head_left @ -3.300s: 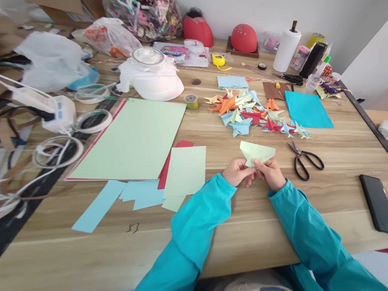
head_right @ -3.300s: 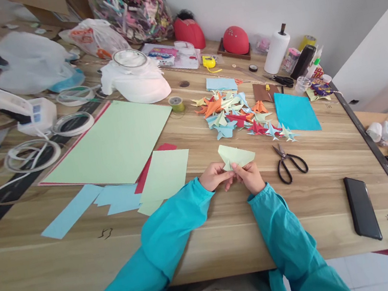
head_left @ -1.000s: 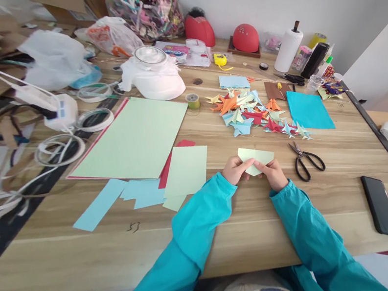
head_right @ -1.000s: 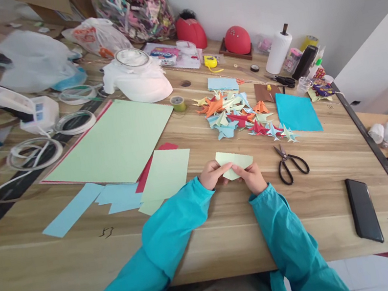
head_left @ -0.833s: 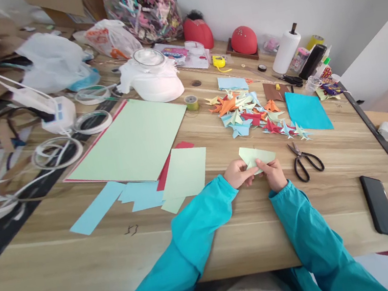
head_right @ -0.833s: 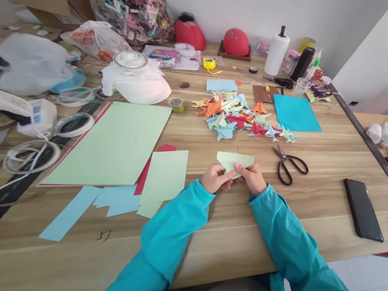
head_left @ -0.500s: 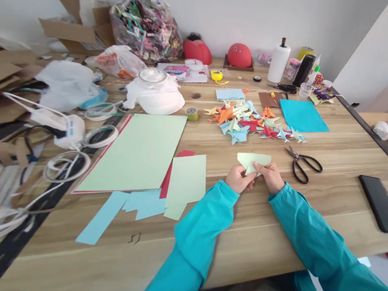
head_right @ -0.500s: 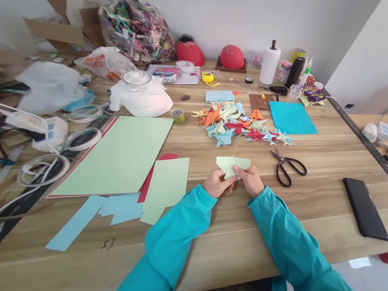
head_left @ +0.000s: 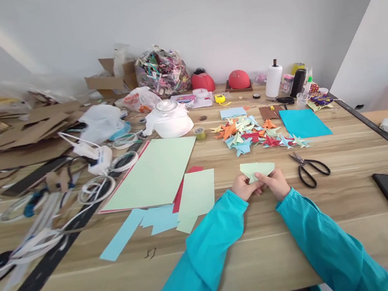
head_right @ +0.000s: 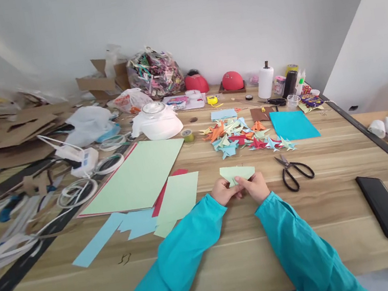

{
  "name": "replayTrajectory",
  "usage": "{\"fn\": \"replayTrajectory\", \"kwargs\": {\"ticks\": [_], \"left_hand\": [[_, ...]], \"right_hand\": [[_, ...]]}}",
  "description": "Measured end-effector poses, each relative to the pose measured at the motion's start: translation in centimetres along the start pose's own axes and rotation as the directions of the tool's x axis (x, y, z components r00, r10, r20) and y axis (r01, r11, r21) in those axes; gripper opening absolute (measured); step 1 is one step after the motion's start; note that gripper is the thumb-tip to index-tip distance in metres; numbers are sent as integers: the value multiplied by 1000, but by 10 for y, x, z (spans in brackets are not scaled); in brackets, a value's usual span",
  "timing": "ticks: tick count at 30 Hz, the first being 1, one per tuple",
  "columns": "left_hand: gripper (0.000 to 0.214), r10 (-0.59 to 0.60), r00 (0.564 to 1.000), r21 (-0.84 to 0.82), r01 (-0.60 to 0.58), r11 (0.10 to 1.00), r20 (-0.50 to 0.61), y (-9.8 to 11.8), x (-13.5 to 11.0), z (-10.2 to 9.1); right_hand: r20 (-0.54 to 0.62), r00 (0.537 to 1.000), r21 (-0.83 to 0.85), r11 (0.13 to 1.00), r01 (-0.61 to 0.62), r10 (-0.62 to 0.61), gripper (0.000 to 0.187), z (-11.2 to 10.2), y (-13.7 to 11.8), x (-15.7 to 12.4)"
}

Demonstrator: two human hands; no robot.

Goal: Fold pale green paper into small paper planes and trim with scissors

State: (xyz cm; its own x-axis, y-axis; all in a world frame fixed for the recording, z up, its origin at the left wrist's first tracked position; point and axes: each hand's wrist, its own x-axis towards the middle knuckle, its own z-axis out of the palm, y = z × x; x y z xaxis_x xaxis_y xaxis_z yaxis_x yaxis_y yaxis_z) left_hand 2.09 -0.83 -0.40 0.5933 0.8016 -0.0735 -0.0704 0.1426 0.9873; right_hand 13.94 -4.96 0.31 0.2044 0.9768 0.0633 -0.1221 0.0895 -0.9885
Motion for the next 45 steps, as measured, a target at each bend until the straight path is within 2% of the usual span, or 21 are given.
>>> {"fn": "replayTrajectory", "kwargs": {"ticks": [3,6,8,13,16,23,27,35,41,45], "left_hand": [[40,-4,999,-33,6,999,38,2,-1,-1],[40,-45,990,-22,49,999,135,5,-3,-1],[39,-84,984,-24,89,996,156,7,-3,-2],[38,-103,994,-50,105,993,39,6,-2,-1],[40,-103,994,-69,105,992,28,5,-1,-1],[46,-107,994,-131,107,986,13,6,-2,-2],[47,-103,995,-131,103,986,9,6,-3,-2],[46,-125,989,-88,132,987,74,9,-5,0],[43,-153,980,-123,168,978,128,13,-7,-3],[39,-183,968,-171,211,962,169,10,-7,-6]], "right_hand": [[12,1000,13,1000,4,-4,33,1,-1,-1],[94,996,41,999,-6,2,30,1,-2,-4],[106,994,67,998,-3,-4,29,1,-2,-5],[-56,998,56,998,37,-34,27,1,2,-3],[-115,993,15,999,29,-27,27,0,4,-1],[-84,996,0,999,-38,37,29,-1,3,-2],[-78,996,7,999,-31,31,28,-2,4,-3],[-94,994,13,999,-49,50,30,-3,5,-2],[5,999,-31,999,-42,42,30,0,2,-6],[149,989,-10,1000,5,-3,33,2,-3,-8]]}}
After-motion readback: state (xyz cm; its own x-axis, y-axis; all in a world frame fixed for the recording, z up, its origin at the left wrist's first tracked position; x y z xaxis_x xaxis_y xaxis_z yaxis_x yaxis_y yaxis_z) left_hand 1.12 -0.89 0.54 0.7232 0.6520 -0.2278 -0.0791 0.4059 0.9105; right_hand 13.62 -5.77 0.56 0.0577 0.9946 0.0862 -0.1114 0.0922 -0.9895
